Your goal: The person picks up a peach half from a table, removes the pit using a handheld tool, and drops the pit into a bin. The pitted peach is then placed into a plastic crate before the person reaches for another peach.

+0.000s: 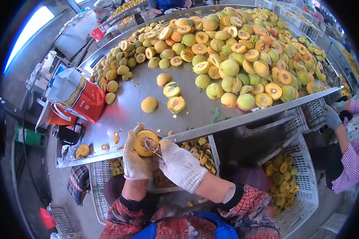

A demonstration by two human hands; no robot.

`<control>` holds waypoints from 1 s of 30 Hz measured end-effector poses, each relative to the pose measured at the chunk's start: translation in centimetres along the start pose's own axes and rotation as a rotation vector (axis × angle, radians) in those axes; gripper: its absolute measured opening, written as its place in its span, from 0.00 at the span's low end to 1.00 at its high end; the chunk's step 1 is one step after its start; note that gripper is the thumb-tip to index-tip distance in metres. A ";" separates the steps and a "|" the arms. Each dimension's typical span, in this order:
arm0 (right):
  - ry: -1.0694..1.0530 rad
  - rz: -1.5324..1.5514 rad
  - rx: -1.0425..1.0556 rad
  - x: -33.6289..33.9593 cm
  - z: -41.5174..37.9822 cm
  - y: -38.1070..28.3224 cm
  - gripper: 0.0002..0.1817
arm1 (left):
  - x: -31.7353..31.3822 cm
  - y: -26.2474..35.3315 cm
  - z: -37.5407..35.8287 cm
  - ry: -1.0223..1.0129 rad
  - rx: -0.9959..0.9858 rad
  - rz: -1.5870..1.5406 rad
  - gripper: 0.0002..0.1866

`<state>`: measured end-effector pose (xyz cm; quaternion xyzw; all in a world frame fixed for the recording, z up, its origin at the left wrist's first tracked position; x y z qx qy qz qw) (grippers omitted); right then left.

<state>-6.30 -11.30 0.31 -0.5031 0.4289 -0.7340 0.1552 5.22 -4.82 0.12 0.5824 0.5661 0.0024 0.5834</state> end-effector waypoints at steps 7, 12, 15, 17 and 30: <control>-0.021 -0.131 0.044 -0.9 -0.5 0.1 0.25 | 0.4 -0.1 -0.9 -0.088 -0.054 0.083 0.21; -0.068 -0.059 -0.006 -1.2 -0.6 0.1 0.25 | 0.5 -0.6 -0.9 -0.122 -0.075 0.098 0.21; -0.049 -0.045 0.031 -2.1 -0.6 0.6 0.23 | 0.3 -0.9 -1.2 -0.103 -0.056 0.084 0.21; -0.065 -0.047 -0.008 -2.0 -0.8 0.4 0.23 | 0.3 -0.7 -1.5 -0.100 -0.090 0.134 0.19; -0.090 0.211 0.068 -2.7 -2.1 -1.2 0.20 | 0.4 1.4 -3.6 -0.098 -0.276 0.546 0.19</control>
Point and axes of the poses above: each hand's wrist, its own z-axis towards the middle knuckle, its own x-axis out of the back of the hand, y = z × x, the point moved 4 cm from there along z, towards the middle knuckle, and after that the axes turned 3 degrees about x, right-handed, at the moved point
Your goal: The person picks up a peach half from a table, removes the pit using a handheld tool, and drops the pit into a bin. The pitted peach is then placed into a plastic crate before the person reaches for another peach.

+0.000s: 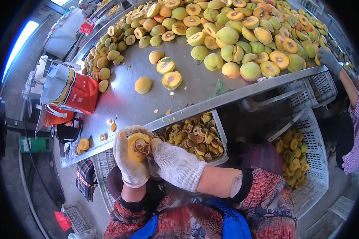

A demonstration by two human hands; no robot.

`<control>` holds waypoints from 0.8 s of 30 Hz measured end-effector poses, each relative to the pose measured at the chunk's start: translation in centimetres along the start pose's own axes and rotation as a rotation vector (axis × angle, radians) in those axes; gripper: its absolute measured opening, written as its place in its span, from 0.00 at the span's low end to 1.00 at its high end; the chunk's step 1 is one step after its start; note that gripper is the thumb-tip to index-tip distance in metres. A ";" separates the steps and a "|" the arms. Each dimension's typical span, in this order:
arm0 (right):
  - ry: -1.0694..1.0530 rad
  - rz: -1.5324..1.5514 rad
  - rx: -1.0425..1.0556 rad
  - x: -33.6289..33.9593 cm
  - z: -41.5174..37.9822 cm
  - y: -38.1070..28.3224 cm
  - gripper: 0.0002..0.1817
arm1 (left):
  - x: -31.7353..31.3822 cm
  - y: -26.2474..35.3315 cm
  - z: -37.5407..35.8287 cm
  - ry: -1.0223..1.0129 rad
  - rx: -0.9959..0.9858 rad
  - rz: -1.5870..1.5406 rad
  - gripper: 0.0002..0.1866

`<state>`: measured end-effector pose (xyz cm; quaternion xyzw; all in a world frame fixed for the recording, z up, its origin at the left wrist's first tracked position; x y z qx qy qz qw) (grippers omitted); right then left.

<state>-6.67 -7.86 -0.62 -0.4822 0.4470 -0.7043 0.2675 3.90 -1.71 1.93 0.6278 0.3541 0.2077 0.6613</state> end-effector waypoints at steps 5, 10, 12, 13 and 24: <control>-0.041 0.072 -0.089 -1.0 -0.7 -0.2 0.19 | 0.1 0.4 -0.5 -0.055 -0.053 0.047 0.20; -0.049 0.048 -0.019 -1.4 -0.9 -0.1 0.17 | 0.4 0.4 -0.6 -0.113 -0.141 0.125 0.20; -0.068 0.051 -0.053 -1.3 -1.0 -0.4 0.17 | 0.3 0.5 -0.7 -0.111 -0.117 0.109 0.20; -0.070 0.041 -0.049 -1.4 -1.0 -0.3 0.16 | 0.4 0.4 -0.6 -0.154 -0.056 0.151 0.19; -0.145 0.148 -0.167 -3.1 -1.2 -0.1 0.17 | 1.7 -0.1 0.9 -0.308 0.321 0.327 0.20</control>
Point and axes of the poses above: each hand's wrist, its own z-axis towards the middle knuckle, its own x-axis out of the back of the hand, y = z × x, the point moved 4 cm from there along z, towards the middle knuckle, and after that the axes turned 3 degrees about x, right-handed, at the moved point
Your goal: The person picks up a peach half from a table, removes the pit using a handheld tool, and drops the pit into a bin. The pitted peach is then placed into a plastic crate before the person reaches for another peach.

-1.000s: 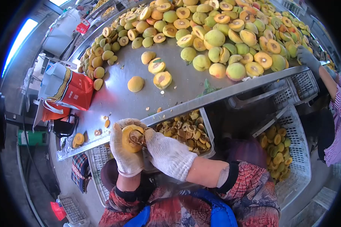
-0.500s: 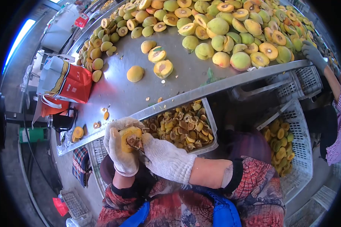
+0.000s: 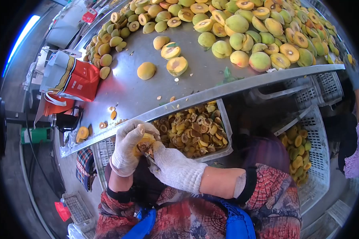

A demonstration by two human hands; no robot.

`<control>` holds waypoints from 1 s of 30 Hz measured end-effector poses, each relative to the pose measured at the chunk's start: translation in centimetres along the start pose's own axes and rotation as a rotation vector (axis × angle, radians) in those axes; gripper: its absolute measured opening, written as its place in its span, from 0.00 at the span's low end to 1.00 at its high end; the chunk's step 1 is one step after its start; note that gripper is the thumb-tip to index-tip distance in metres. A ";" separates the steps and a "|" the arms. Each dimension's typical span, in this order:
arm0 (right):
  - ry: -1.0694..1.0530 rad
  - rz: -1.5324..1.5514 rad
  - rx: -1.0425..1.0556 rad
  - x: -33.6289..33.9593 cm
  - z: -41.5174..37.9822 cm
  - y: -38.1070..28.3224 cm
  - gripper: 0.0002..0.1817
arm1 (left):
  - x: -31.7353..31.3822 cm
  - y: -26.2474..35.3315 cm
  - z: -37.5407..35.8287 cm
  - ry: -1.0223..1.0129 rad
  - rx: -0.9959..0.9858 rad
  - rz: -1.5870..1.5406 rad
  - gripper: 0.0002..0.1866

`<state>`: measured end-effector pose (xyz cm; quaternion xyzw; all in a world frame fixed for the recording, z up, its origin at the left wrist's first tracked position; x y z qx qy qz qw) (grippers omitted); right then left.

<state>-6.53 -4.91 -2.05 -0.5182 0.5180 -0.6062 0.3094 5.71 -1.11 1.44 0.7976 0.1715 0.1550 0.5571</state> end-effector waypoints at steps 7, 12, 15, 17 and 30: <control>-0.093 0.152 -0.096 -0.3 -0.2 -0.1 0.27 | -0.3 1.3 0.2 -0.084 0.091 0.210 0.16; -0.136 0.347 -0.072 0.5 -0.2 -0.6 0.24 | -0.2 1.0 0.3 -0.022 0.133 0.169 0.17; -0.230 0.584 -0.175 0.1 -0.2 -0.2 0.23 | -0.2 0.5 0.1 -0.039 0.033 0.004 0.19; -0.086 0.318 -0.037 0.4 0.0 0.0 0.22 | 0.1 0.2 0.2 -0.069 -0.054 -0.038 0.20; -0.101 0.013 -0.152 -0.1 0.8 0.9 0.25 | -0.3 0.0 0.1 0.027 0.082 -0.050 0.09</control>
Point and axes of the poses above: each hand's wrist, its own z-axis towards the middle knuckle, its own x-axis out of the back of the hand, y = z × x, the point moved 4 cm from there along z, towards the middle knuckle, and after that the axes turned 3 degrees about x, right-handed, at the moved point
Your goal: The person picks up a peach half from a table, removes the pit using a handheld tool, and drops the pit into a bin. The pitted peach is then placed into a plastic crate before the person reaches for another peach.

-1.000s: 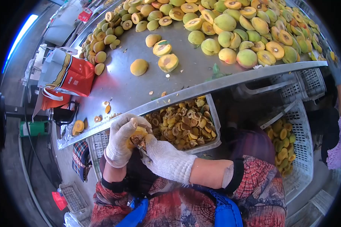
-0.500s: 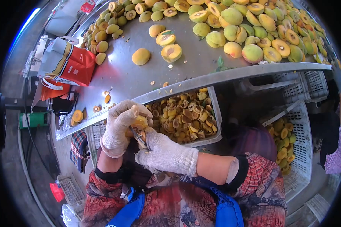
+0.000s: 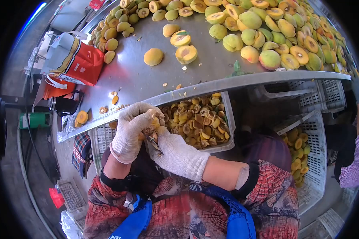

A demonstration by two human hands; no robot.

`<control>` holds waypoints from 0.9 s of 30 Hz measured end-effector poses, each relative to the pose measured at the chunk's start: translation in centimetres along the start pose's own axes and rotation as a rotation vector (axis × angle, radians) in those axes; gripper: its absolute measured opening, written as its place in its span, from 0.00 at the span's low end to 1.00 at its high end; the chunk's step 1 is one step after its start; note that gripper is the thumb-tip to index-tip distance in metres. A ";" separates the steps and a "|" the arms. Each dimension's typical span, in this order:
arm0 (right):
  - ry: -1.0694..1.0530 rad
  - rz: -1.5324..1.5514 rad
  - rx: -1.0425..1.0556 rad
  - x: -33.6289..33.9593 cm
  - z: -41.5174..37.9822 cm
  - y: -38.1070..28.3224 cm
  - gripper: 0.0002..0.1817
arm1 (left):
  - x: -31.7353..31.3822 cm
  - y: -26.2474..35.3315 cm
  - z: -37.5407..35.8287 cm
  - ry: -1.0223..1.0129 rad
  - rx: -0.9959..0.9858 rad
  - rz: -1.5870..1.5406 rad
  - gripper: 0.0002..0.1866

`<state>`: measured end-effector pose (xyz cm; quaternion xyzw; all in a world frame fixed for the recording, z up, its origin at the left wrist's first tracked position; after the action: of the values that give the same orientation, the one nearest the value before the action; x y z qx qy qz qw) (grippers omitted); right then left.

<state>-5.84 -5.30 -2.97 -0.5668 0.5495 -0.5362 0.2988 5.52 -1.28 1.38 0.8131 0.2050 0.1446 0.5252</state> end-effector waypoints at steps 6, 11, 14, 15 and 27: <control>0.107 0.122 0.225 0.1 -0.2 -0.4 0.24 | -0.6 0.4 -0.4 0.074 -0.055 -0.027 0.08; 0.115 -0.053 0.151 0.4 0.4 0.0 0.19 | -0.6 0.4 0.0 0.153 -0.076 -0.030 0.08; 0.103 0.000 0.136 0.7 0.7 -0.2 0.22 | -0.8 0.5 -0.1 0.186 -0.093 0.027 0.10; 0.084 0.020 0.103 0.6 0.9 -0.1 0.24 | -0.9 0.6 -0.2 0.197 -0.094 0.028 0.10; -0.141 0.194 0.054 0.9 -0.1 -0.7 0.24 | -0.4 1.1 0.2 -0.016 -0.065 0.138 0.09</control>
<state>-5.84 -5.95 -2.01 -0.5391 0.5646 -0.4784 0.4022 5.42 -2.01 2.33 0.8090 0.1397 0.1805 0.5416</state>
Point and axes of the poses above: each hand's wrist, its own z-axis towards the middle knuckle, its own x-axis out of the back of the hand, y = z × x, the point moved 4 cm from there along z, towards the middle knuckle, and after that the axes turned 3 degrees about x, right-handed, at the moved point
